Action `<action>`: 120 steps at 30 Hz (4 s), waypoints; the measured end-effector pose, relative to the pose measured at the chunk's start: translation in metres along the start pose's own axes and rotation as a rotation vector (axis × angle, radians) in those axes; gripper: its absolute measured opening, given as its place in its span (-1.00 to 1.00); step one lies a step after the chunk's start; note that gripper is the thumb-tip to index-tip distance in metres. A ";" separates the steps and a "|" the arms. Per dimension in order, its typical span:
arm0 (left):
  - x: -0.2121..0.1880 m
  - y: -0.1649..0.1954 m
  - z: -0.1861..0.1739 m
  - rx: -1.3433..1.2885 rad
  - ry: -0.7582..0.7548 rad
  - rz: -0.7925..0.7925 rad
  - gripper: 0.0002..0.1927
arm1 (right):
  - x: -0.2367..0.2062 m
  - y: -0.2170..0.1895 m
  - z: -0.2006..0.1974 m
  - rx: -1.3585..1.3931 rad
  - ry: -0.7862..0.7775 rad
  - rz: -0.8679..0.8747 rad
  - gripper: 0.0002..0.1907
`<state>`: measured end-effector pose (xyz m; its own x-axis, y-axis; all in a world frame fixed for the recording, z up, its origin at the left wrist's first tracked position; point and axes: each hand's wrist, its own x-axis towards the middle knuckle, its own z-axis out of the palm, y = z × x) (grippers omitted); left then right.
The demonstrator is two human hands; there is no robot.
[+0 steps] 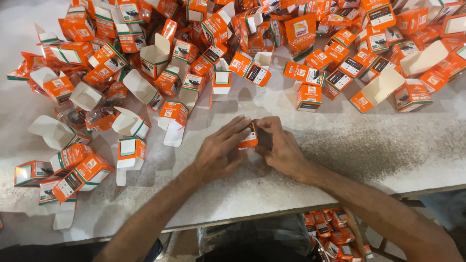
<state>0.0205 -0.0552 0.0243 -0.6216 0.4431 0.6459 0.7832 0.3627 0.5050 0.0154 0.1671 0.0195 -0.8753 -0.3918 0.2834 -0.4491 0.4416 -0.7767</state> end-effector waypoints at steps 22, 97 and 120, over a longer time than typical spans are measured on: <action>0.002 -0.009 0.001 0.134 0.056 -0.047 -0.55 | 0.020 -0.002 -0.069 -0.931 0.626 -0.260 -0.43; 0.009 -0.001 0.001 0.445 -0.173 0.225 -0.43 | 0.024 0.016 -0.021 -0.108 0.025 -0.235 -0.42; 0.020 -0.010 0.031 -0.412 0.150 -0.730 -0.72 | 0.013 -0.005 -0.009 -0.049 0.023 -0.173 -0.40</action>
<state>-0.0005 -0.0242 0.0142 -0.9871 0.0904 0.1320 0.1462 0.1750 0.9736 0.0046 0.1670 0.0321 -0.7880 -0.4470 0.4234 -0.6009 0.4084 -0.6872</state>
